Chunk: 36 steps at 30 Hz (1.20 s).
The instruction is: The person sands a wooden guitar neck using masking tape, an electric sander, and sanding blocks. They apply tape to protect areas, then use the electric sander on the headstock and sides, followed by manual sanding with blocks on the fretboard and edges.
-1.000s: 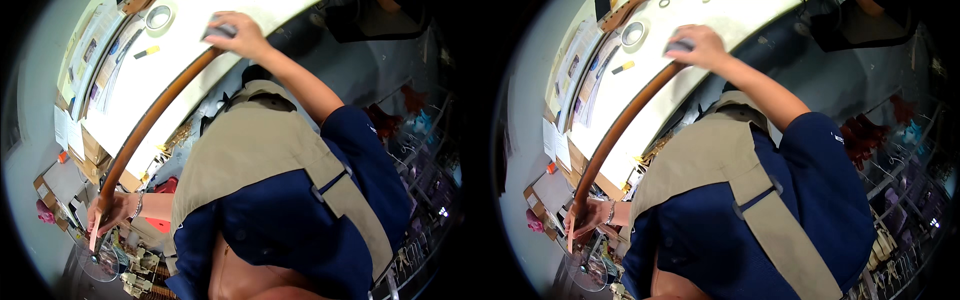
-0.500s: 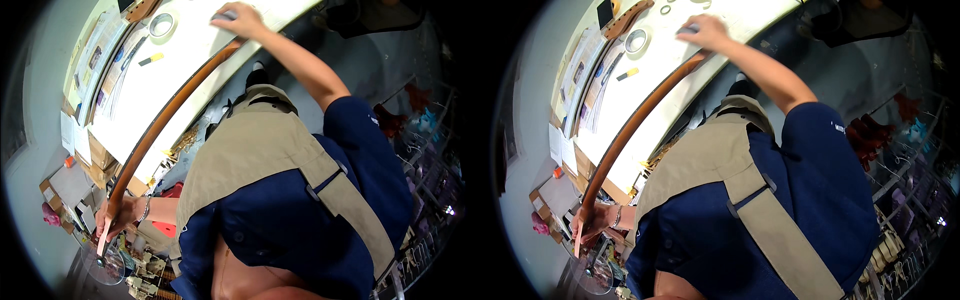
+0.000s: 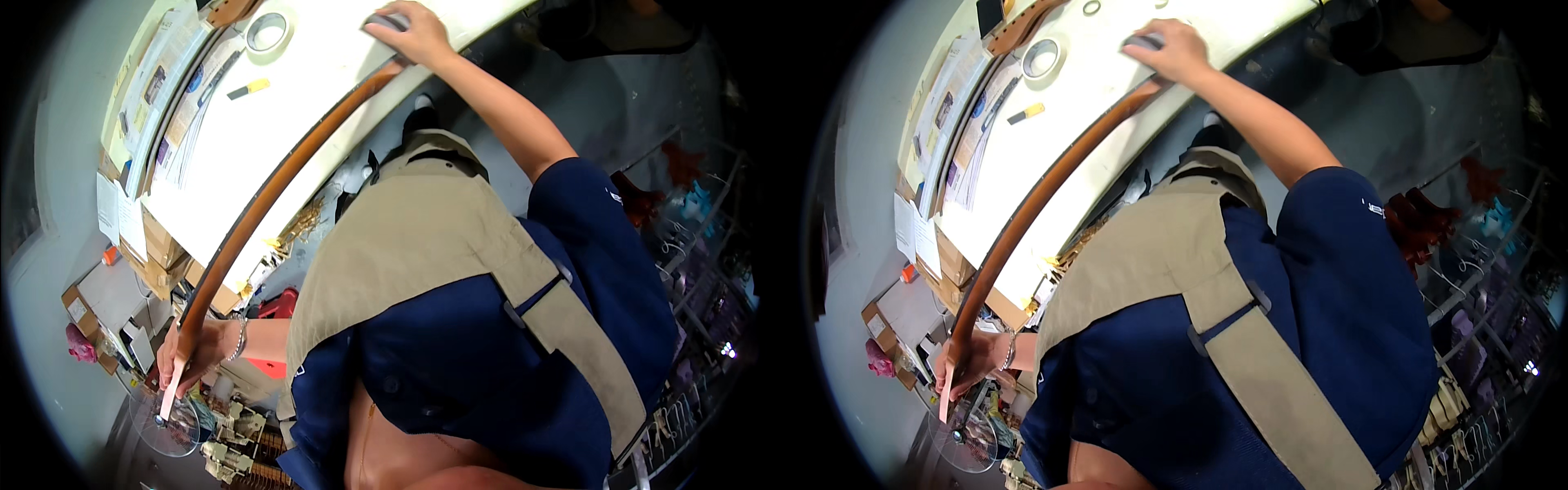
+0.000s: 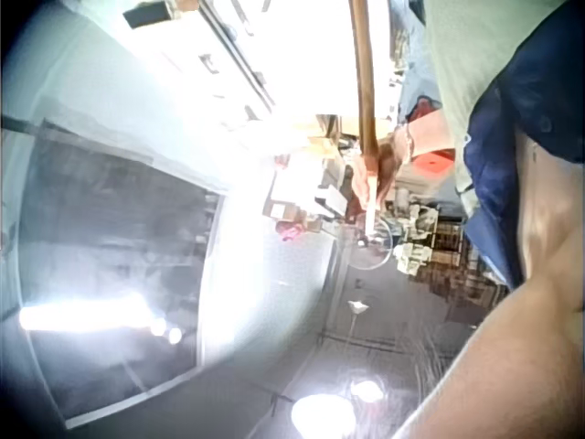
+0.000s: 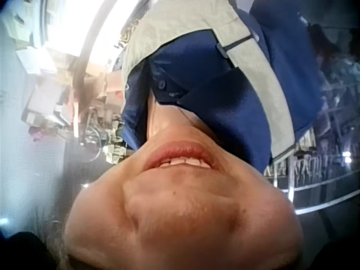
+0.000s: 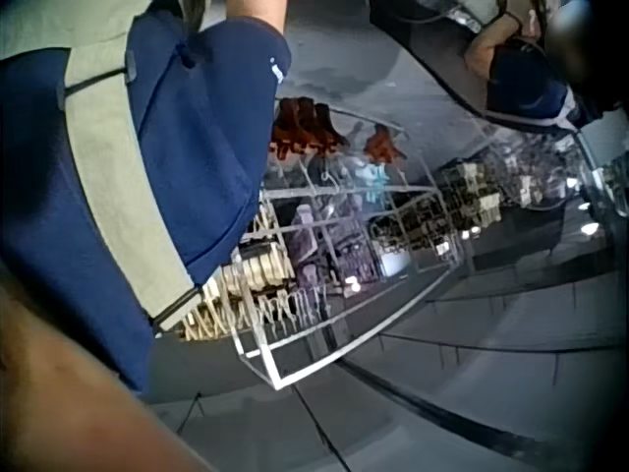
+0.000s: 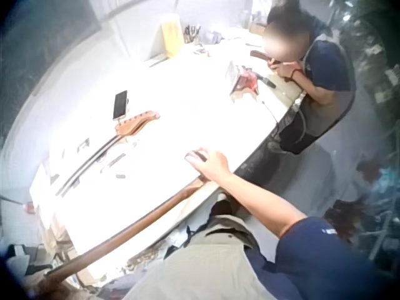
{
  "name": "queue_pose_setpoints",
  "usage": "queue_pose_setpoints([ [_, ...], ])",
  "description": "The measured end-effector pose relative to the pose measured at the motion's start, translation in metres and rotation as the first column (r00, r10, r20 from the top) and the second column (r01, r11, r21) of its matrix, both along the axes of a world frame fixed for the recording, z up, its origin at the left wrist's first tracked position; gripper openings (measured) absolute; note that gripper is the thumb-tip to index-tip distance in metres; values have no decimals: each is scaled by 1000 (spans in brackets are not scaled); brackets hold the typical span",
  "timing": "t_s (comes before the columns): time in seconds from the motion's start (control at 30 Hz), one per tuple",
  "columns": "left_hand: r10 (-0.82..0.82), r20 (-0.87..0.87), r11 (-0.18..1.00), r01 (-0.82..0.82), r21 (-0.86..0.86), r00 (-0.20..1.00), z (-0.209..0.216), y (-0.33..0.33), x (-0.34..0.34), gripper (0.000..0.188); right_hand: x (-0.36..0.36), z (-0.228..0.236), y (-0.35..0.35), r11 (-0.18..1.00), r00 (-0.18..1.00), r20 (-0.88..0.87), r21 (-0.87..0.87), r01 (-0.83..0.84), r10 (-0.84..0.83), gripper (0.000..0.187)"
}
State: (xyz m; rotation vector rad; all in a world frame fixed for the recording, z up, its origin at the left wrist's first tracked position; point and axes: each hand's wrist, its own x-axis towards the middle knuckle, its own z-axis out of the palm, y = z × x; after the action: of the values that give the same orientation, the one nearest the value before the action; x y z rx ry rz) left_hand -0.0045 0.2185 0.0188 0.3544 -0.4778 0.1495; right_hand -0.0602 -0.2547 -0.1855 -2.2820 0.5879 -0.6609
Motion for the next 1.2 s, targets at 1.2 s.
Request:
queue_pose_setpoints([
  [1.2,183,125,972,-199,127,975,9,46,-3,16,-39,0,-21,984,962,-265,143,106,-65,45],
])
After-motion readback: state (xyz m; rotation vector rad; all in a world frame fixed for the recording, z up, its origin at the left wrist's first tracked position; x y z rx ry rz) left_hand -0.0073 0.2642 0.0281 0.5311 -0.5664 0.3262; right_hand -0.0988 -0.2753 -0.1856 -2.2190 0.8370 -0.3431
